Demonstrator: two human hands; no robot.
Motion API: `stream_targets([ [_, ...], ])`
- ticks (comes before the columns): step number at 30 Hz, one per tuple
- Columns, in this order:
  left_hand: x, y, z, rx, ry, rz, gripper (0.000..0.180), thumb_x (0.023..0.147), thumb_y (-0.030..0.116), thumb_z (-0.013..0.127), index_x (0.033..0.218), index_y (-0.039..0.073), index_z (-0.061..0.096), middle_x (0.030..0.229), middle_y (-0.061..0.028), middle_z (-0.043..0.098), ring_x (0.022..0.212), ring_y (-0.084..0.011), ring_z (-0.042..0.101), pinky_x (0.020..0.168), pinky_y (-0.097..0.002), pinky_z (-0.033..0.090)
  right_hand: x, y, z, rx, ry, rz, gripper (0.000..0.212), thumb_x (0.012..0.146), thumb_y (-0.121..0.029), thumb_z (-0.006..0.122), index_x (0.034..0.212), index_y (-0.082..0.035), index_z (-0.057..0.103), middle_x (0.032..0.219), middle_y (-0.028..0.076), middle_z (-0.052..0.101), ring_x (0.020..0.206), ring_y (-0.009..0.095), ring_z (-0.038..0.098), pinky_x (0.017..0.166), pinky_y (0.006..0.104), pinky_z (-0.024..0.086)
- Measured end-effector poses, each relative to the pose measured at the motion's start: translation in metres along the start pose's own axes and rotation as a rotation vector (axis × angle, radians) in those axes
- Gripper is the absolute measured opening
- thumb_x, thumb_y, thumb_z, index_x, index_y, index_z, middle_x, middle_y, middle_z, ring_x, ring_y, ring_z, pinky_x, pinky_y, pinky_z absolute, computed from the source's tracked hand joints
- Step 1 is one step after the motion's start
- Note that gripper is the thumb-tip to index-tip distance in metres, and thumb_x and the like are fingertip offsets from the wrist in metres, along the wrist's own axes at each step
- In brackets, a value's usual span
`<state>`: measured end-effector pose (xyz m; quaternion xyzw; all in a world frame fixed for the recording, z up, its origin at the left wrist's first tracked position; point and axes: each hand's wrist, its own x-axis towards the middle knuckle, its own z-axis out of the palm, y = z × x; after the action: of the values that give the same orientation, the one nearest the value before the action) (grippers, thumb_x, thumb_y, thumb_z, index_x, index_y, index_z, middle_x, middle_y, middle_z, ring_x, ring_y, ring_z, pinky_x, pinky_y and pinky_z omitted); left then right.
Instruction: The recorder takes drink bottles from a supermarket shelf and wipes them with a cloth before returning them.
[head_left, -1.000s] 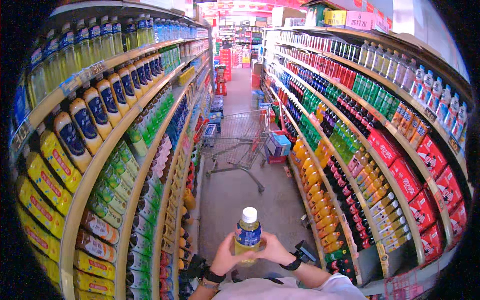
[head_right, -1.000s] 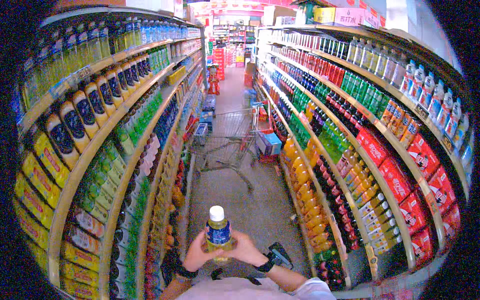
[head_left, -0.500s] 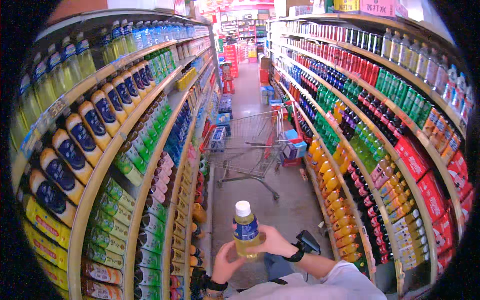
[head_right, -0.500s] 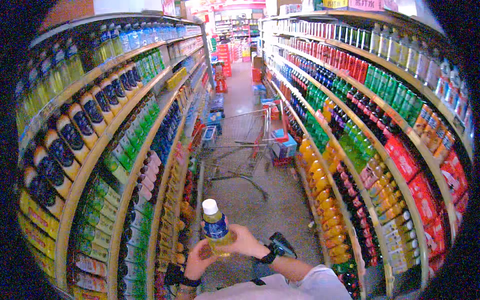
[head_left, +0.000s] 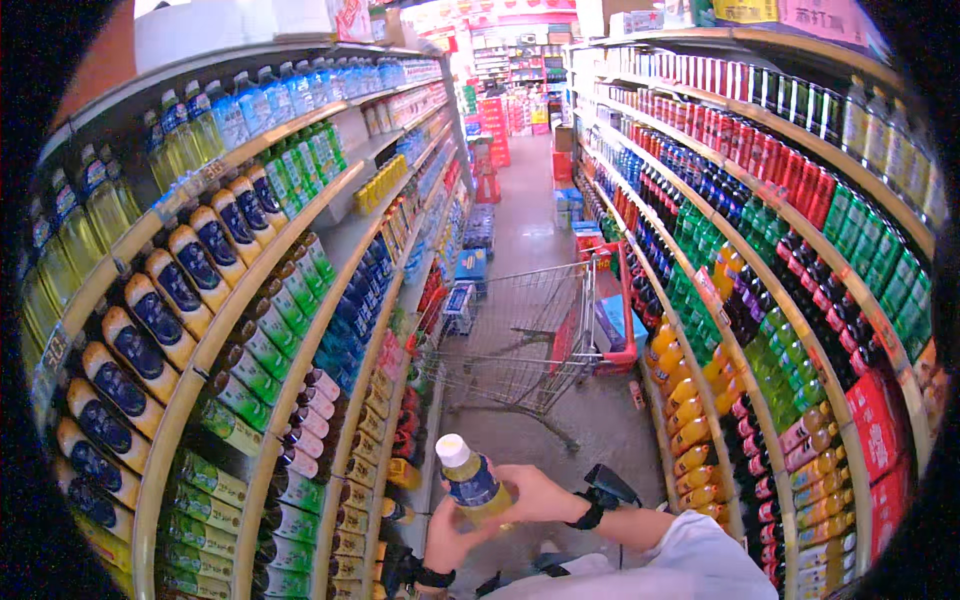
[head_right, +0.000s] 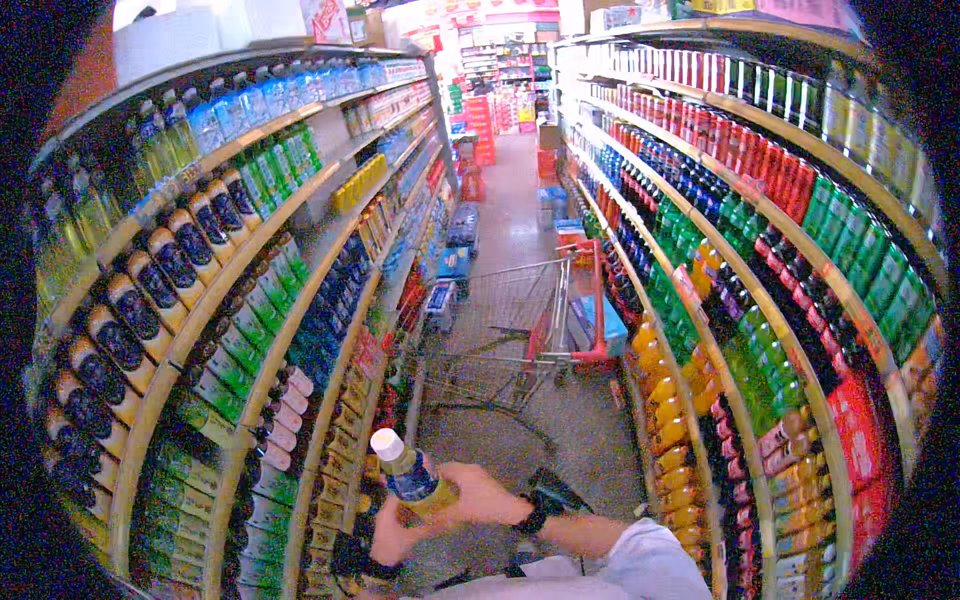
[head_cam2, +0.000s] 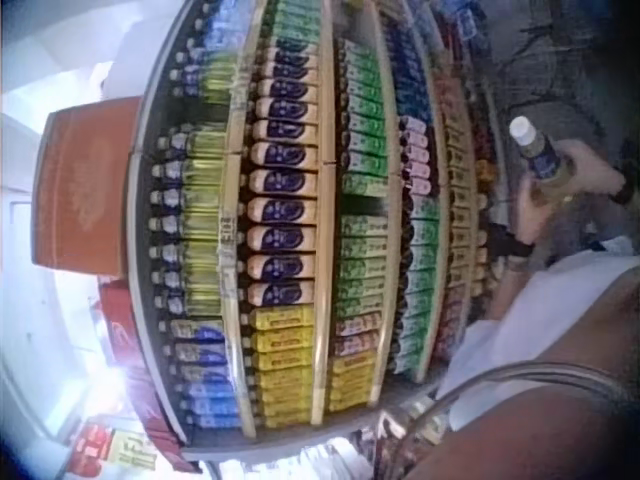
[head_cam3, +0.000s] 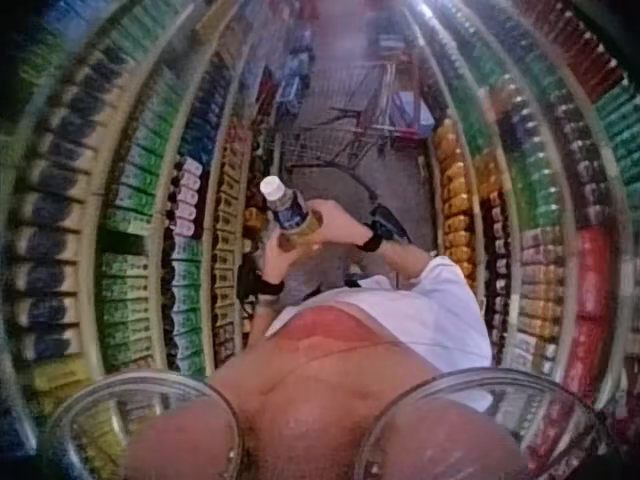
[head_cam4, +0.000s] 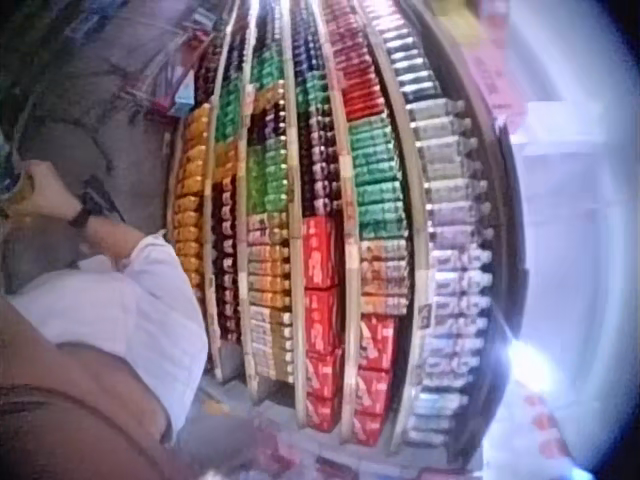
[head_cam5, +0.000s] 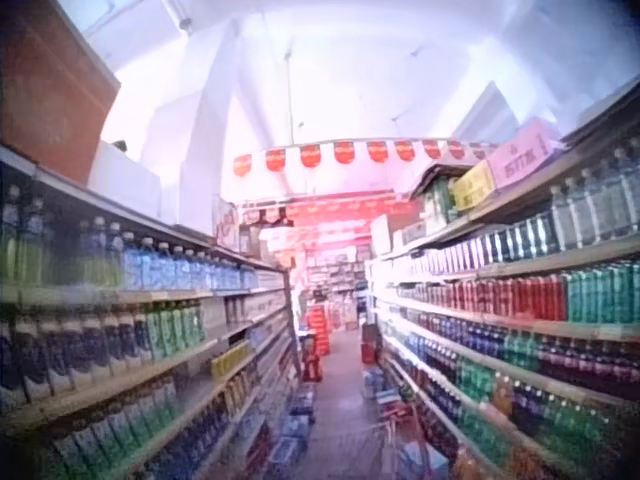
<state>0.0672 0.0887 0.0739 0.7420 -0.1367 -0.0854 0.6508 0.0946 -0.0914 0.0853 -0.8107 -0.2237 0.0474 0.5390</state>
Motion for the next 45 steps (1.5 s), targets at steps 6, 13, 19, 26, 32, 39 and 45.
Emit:
stream_targets([
  [6,0.055,0.007,-0.031,0.134,0.059,0.054,0.053,0.060,0.016,0.073,0.104,0.002,0.047,0.095,-0.0062,0.054,0.092,-0.0158,0.051,0.081,-0.0297,0.040,0.073,0.005,-0.024,0.360,-0.146,0.006,0.048,0.057,-0.025,0.074,0.093,0.001,0.055,0.085,0.010,0.060,0.077,0.013,0.055,0.072,0.0278,0.044],
  [13,0.117,0.043,-0.104,0.308,0.169,0.197,0.053,0.056,0.020,0.075,0.099,0.002,0.050,0.090,-0.0074,0.056,0.083,-0.0161,0.053,0.076,-0.0279,0.041,0.178,-0.014,-0.025,0.282,-0.178,-0.108,0.046,0.057,-0.025,0.074,0.092,0.000,0.056,0.084,0.008,0.060,0.076,0.012,0.056,0.070,0.0276,0.045],
  [19,0.157,0.080,-0.160,0.470,0.332,0.269,0.052,0.055,0.018,0.074,0.098,0.001,0.051,0.089,-0.0071,0.056,0.084,-0.0163,0.053,0.076,-0.0292,0.042,0.267,-0.045,-0.027,0.399,-0.308,-0.149,0.041,0.062,-0.021,0.071,0.093,0.001,0.055,0.085,0.008,0.060,0.078,0.012,0.054,0.072,0.0270,0.044],
  [26,0.189,0.143,-0.217,0.454,0.571,0.372,0.044,0.059,0.018,0.071,0.096,0.001,0.052,0.083,-0.0054,0.055,0.082,-0.0146,0.053,0.073,-0.0282,0.042,0.342,-0.129,-0.041,0.535,-0.389,-0.350,0.038,0.069,-0.011,0.066,0.102,0.001,0.051,0.094,0.006,0.057,0.085,0.011,0.053,0.076,0.0265,0.043],
  [32,0.205,0.200,-0.252,0.474,0.725,0.535,0.045,0.063,0.019,0.069,0.100,0.000,0.052,0.091,-0.0069,0.056,0.085,-0.0135,0.053,0.076,-0.0271,0.041,0.403,-0.193,-0.046,0.580,-0.433,-0.587,0.035,0.069,-0.011,0.065,0.100,0.002,0.053,0.093,0.005,0.059,0.079,0.011,0.055,0.073,0.0249,0.045],
  [39,0.224,0.288,-0.279,0.574,0.862,0.561,0.035,0.074,0.007,0.059,0.106,-0.001,0.047,0.100,-0.0064,0.055,0.091,-0.0126,0.052,0.079,-0.0254,0.041,0.490,-0.270,-0.046,0.572,-0.357,-1.045,0.031,0.066,-0.017,0.066,0.090,0.001,0.059,0.081,0.005,0.061,0.071,0.009,0.055,0.068,0.0230,0.044],
  [45,0.240,0.346,-0.345,1.137,1.121,0.887,0.039,0.073,0.008,0.060,0.106,-0.003,0.044,0.098,-0.0111,0.055,0.089,-0.0144,0.053,0.075,-0.0260,0.043,0.545,-0.336,-0.021,0.688,0.037,-1.495,0.038,0.063,-0.025,0.066,0.088,0.002,0.057,0.082,0.015,0.060,0.075,0.022,0.059,0.070,0.0283,0.045],
])
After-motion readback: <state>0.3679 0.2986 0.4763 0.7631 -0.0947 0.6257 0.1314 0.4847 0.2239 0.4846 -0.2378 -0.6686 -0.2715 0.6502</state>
